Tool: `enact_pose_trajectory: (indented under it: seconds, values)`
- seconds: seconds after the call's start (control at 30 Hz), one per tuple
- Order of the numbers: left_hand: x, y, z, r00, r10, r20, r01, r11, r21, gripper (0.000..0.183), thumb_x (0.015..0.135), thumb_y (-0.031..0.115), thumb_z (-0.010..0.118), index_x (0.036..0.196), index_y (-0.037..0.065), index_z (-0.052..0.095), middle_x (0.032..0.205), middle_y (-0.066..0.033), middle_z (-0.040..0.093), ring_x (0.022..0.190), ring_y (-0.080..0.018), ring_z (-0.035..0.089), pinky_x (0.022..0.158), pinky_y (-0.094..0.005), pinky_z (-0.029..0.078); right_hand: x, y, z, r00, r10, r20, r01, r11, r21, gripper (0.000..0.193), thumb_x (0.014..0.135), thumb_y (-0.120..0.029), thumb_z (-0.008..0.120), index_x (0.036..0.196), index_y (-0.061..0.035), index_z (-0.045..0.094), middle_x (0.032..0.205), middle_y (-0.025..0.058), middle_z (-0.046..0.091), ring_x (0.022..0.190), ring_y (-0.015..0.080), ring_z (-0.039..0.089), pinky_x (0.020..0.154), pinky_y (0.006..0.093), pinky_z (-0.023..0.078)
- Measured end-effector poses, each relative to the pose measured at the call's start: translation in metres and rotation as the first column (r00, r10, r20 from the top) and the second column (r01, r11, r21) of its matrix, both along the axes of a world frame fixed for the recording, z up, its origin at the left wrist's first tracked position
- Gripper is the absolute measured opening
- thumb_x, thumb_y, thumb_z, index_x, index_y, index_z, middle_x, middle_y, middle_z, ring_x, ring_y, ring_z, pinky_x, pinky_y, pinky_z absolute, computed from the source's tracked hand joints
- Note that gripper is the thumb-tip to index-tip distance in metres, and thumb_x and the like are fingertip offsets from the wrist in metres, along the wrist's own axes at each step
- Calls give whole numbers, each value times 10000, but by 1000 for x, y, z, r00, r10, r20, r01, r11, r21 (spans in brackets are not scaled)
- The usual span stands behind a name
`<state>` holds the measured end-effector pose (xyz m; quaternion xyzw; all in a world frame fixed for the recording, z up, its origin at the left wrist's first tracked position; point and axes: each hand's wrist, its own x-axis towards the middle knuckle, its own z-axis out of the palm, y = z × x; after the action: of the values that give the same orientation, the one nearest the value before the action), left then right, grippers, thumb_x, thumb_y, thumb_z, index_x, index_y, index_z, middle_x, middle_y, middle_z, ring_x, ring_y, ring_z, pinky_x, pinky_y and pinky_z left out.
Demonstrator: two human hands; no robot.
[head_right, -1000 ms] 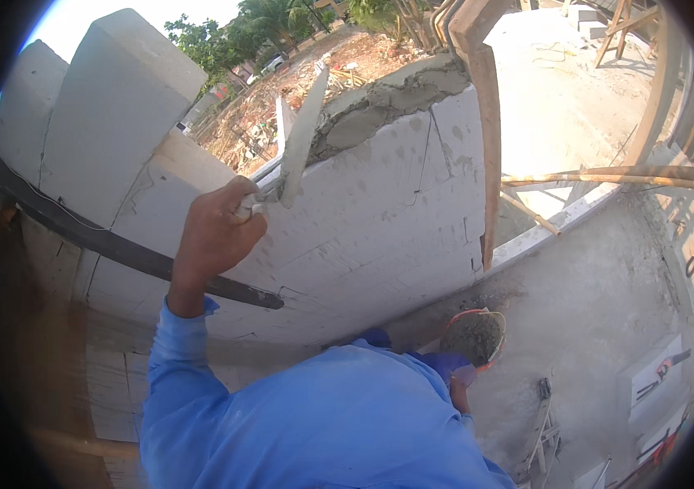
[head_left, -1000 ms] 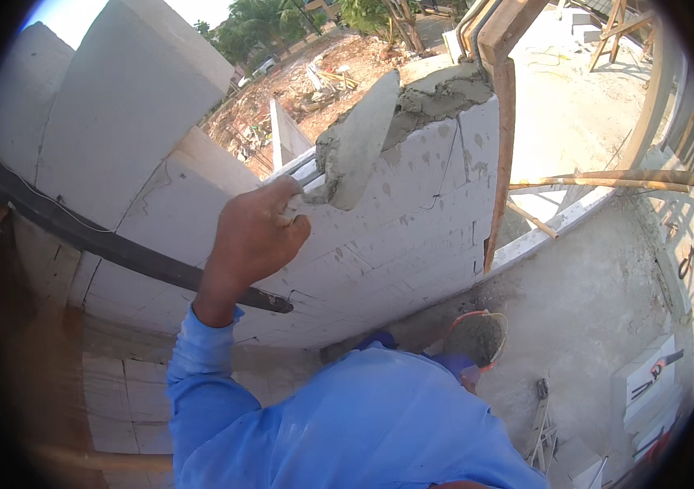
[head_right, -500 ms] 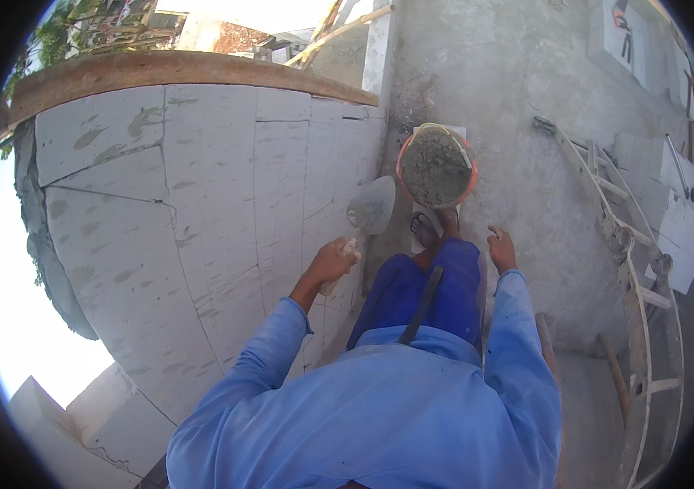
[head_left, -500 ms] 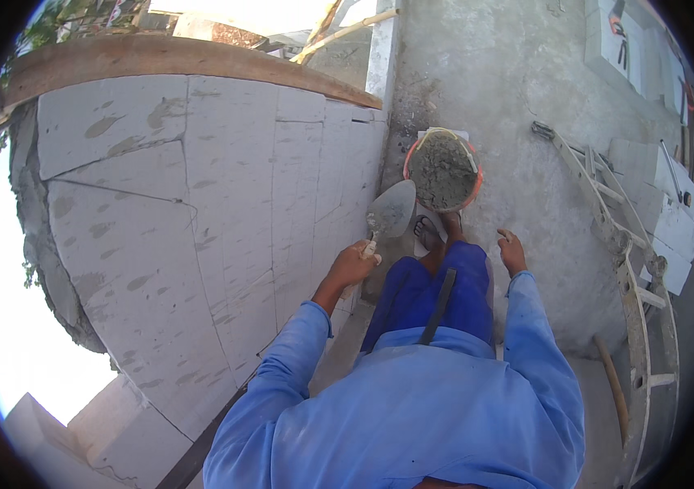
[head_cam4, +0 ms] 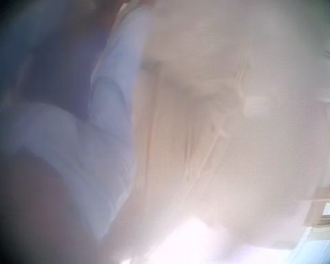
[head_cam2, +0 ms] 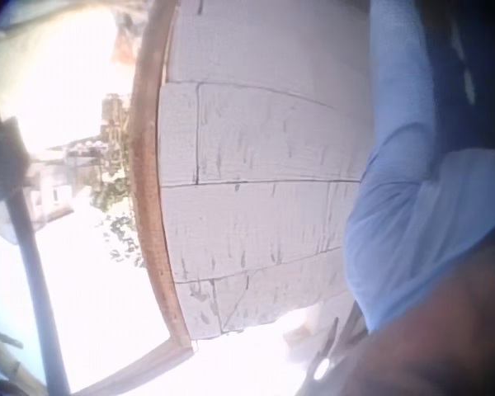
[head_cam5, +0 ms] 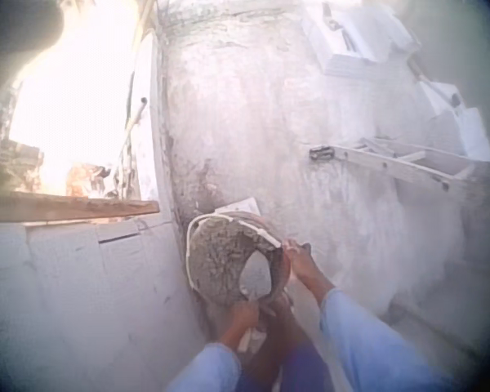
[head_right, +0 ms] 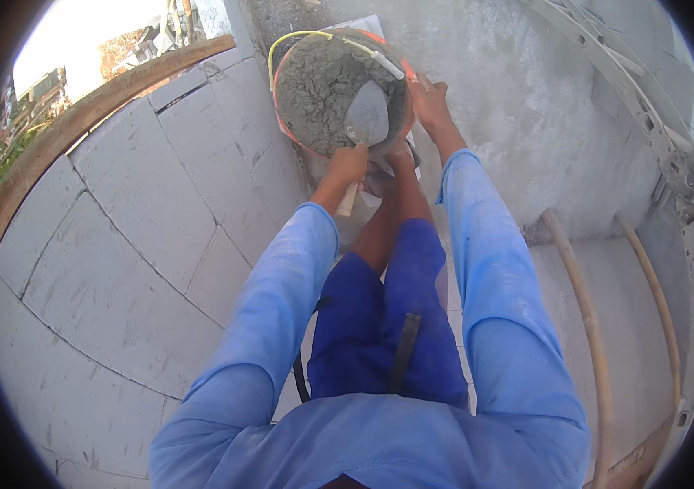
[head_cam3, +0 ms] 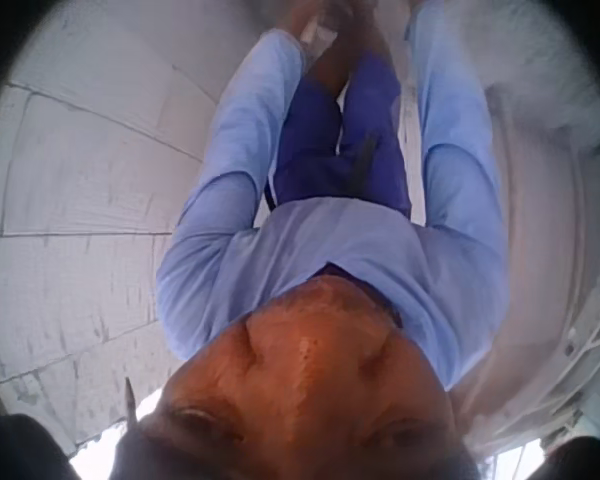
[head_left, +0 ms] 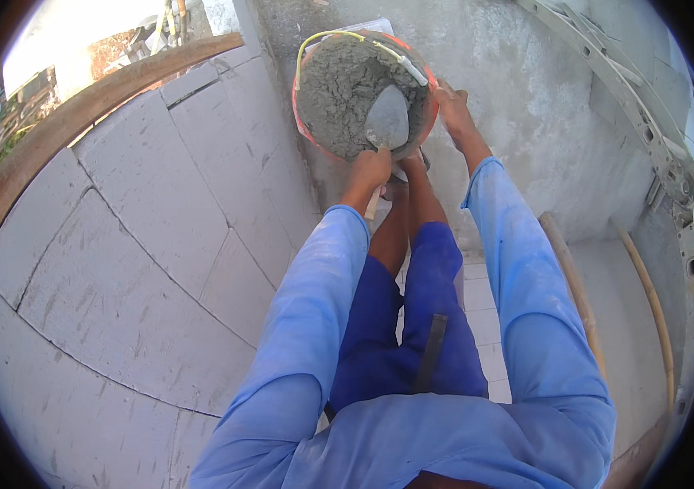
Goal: The person applies mortar to the top edge of a concrete block wall using a trowel, taking mortar from a bucket.
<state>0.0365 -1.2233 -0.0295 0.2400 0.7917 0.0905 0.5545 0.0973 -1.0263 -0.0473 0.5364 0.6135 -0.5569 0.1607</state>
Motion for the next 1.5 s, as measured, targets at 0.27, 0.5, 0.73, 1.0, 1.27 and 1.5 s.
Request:
enact_pose_trajectory:
  seconds: [0.27,0.5,0.73,1.0,1.27,1.5]
  values:
    - [-16,-82,108,986,-30,-161,-48,886,-461,381,887,325,454,962,-11,617,918,-245,641,881,-415,614,786,-490,468,15,8,-14,995,43,-89,-46,998,-33,568,915,-379,333,1408,-97,348,1353,180,386,1237,318,299,1063,406,225]
    - [-19,-38,41,984,14,-176,-76,933,-351,396,873,310,437,920,-34,629,939,-277,627,883,-423,610,803,-493,462,3,3,-7,976,132,-175,-138,990,-27,519,904,-335,289,1383,-162,389,1345,163,449,1184,371,316,1054,441,225]
    - [0,-27,-7,937,344,-63,-343,939,32,412,828,332,485,776,-53,622,754,-283,609,802,-426,613,746,-457,461,9,16,-18,950,125,-286,-153,985,-76,531,948,-333,279,1398,-56,341,1365,164,434,1243,301,355,1069,401,252]
    - [38,-31,21,779,533,-331,-461,844,275,360,796,287,609,1019,7,573,958,-229,588,920,-425,557,771,-502,439,14,14,-25,975,68,-210,-91,991,-100,509,944,-319,232,1404,-145,363,1363,117,452,1202,337,299,1070,426,185]
    - [47,-46,62,826,476,-302,-480,875,65,307,854,286,559,932,-11,550,861,-264,589,831,-442,577,742,-508,442,20,19,-19,963,48,-264,-91,983,-157,528,940,-359,234,1426,-171,323,1350,107,465,1212,350,279,1072,425,174]
    - [42,-18,5,909,404,100,-403,915,-30,417,904,300,417,966,-82,572,730,-286,610,699,-479,585,719,-516,438,8,12,-10,965,48,-257,-84,988,-131,522,932,-358,251,1405,-157,346,1345,138,445,1208,343,273,1060,436,200]
